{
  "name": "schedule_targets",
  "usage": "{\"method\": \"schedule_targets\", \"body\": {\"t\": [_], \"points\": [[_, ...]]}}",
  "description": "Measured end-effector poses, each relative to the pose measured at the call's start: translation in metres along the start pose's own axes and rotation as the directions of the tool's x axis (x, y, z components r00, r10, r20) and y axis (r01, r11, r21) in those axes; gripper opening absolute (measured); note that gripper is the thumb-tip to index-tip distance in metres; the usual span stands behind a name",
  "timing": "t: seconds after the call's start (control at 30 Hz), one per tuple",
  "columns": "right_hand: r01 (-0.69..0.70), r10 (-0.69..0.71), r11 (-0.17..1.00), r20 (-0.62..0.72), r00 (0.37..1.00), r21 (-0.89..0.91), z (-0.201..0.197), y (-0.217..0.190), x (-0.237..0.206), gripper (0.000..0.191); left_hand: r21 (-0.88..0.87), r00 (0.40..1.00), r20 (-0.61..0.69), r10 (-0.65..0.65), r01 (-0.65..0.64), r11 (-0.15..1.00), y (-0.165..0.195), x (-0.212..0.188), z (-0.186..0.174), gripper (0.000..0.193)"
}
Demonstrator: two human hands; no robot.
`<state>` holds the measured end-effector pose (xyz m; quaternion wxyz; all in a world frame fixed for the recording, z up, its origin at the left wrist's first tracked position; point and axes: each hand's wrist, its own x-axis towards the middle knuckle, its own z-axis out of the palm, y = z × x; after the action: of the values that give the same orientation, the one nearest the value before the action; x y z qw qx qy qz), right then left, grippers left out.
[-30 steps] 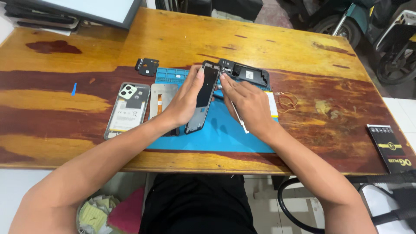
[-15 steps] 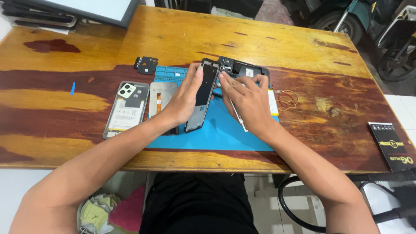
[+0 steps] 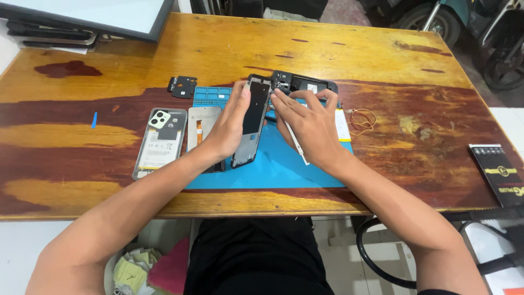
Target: The person repairs a disassembled smartphone on a blue mat, holding the chassis while prying at internal components with a metal tool and unscrewing parts with a screwdriver. They then brush dust from the internals with a brush and continue working on the board and battery area by hand.
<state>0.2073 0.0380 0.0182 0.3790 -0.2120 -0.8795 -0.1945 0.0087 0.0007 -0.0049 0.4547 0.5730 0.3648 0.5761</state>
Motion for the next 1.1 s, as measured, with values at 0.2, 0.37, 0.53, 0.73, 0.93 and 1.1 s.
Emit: {"method": "schedule_targets", "body": {"t": [0.2, 0.37, 0.53, 0.73, 0.93, 1.1], "points": [[0.002, -0.003, 0.989, 0.009, 1.000, 0.149, 0.0041, 0.0042, 0.0019, 0.035, 0.015, 1.000, 0.012, 0.001, -0.001, 1.000, -0.0012, -0.0005, -0.0042, 0.047], [0.012, -0.011, 0.986, -0.009, 1.000, 0.164, 0.0042, 0.0036, 0.0029, 0.037, 0.009, 1.000, 0.018, 0.010, -0.011, 1.000, 0.0010, -0.0019, -0.0039, 0.048], [0.001, -0.005, 0.977, 0.017, 1.000, 0.212, 0.0025, 0.0019, 0.0033, 0.042, 0.041, 1.000, 0.009, -0.003, 0.003, 0.999, 0.0023, -0.0026, -0.0044, 0.048], [-0.018, 0.009, 0.965, 0.039, 0.999, 0.263, 0.0011, 0.0036, 0.0026, 0.040, 0.063, 0.999, 0.017, 0.029, -0.030, 0.998, 0.0037, -0.0035, -0.0045, 0.049], [-0.122, 0.136, 0.860, 0.007, 0.991, 0.496, 0.0023, 0.0059, -0.0007, 0.033, 0.076, 1.000, 0.023, -0.005, 0.003, 0.997, 0.0030, -0.0041, -0.0034, 0.049], [-0.275, 0.251, 0.800, 0.119, 0.961, 0.533, 0.0041, 0.0062, -0.0040, 0.029, 0.032, 0.999, 0.036, 0.029, -0.031, 0.999, 0.0009, -0.0016, -0.0023, 0.051]]}}
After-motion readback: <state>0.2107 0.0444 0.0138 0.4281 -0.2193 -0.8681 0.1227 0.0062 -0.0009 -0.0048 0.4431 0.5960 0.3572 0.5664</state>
